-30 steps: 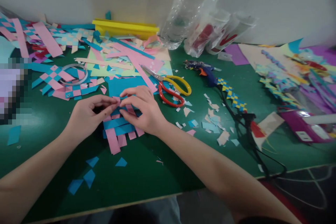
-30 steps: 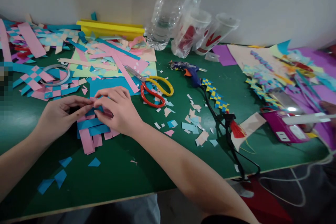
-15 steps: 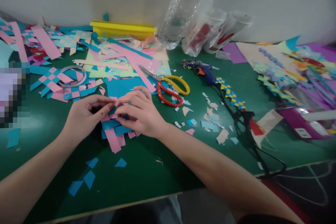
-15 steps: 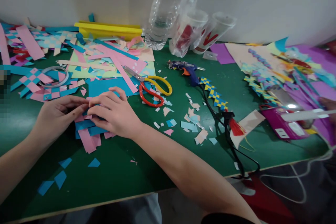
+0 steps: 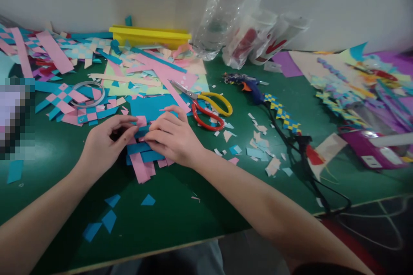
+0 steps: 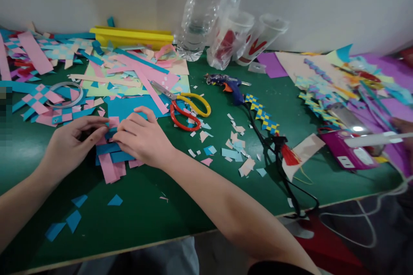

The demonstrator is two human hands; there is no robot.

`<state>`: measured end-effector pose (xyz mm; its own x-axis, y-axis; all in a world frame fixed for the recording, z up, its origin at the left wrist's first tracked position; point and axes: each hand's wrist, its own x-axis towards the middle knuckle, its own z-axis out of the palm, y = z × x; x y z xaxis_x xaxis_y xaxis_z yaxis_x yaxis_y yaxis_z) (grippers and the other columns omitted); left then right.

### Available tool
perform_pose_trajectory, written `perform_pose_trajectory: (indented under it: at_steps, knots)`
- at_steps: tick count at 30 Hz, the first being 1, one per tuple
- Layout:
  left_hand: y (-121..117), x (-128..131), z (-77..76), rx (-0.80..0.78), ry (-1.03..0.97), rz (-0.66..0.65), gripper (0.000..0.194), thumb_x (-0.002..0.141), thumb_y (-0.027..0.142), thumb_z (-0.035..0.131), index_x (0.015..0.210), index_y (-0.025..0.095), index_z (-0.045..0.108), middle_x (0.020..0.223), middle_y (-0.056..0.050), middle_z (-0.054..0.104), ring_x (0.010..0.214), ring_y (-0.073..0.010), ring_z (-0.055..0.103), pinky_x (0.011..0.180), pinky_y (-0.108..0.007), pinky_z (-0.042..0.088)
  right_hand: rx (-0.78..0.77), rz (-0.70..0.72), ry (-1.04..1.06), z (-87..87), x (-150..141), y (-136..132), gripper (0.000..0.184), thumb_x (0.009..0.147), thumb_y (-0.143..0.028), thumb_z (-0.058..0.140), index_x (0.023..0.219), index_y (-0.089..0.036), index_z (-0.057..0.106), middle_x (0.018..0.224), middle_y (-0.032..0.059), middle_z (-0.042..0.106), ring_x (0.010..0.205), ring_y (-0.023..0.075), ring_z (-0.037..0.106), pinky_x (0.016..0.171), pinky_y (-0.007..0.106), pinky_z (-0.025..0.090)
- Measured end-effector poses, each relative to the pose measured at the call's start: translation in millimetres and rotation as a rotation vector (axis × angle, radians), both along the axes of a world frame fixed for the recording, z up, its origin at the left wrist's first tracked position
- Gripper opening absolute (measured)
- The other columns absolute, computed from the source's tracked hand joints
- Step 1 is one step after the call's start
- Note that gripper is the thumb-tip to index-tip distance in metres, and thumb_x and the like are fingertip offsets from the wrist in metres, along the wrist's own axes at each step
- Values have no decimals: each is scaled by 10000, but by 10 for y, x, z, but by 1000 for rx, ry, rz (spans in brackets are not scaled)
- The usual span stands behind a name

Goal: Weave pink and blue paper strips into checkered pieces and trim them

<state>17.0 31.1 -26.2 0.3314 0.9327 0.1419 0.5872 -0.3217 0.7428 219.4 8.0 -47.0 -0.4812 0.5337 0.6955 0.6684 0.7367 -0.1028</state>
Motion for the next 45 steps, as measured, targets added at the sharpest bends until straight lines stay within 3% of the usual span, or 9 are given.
perform_pose_trajectory:
  at_steps: [4, 7, 19, 27, 38, 45]
  knots:
    - [-12, -16, 22, 261, 137, -42, 289, 908, 406, 548, 1149, 260, 610, 1142, -50, 667, 1065, -249, 624, 916, -398, 526, -43, -10, 13, -12, 10, 13, 193, 955, -201, 500, 864, -211, 670, 874, -4, 707, 866, 141, 578, 976, 362, 334]
    - [-22, -30, 35, 333, 199, -112, 291, 909, 382, 556, 1180, 280, 584, 1186, -69, 626, 1183, -270, 559, 1021, -441, 466, -102, -11, 31, -7, 15, 16, 201, 955, -190, 486, 875, -204, 670, 886, 4, 714, 861, 139, 597, 967, 355, 338]
    - [-7, -93, -23, 256, 333, -222, 660, 769, 537, 691, 1330, 261, 478, 1295, -98, 558, 1262, -339, 485, 1039, -509, 406, -188, -67, 71, 8, 17, 20, 188, 952, -209, 488, 840, -201, 639, 853, 4, 738, 820, 150, 644, 971, 353, 346]
    - [0, -104, -14, 253, 326, -188, 581, 825, 568, 608, 1303, 259, 490, 1254, -100, 588, 1213, -327, 521, 998, -501, 418, -186, -104, 111, 12, 12, 7, 188, 949, -210, 477, 837, -202, 628, 839, 7, 736, 814, 153, 644, 960, 360, 352]
    - [2, -100, 12, 254, 303, -167, 502, 824, 497, 612, 1256, 254, 533, 1259, -104, 593, 1212, -336, 532, 1008, -510, 423, -234, -165, 143, 1, 14, 12, 160, 927, -209, 490, 843, -207, 626, 866, 17, 730, 831, 171, 639, 976, 398, 345]
    - [7, -109, -5, 241, 326, -153, 477, 838, 473, 628, 1250, 248, 543, 1248, -107, 601, 1203, -333, 538, 1005, -497, 427, -174, -145, 167, 4, 13, 6, 148, 930, -201, 501, 843, -203, 621, 851, 3, 724, 828, 154, 640, 974, 375, 351]
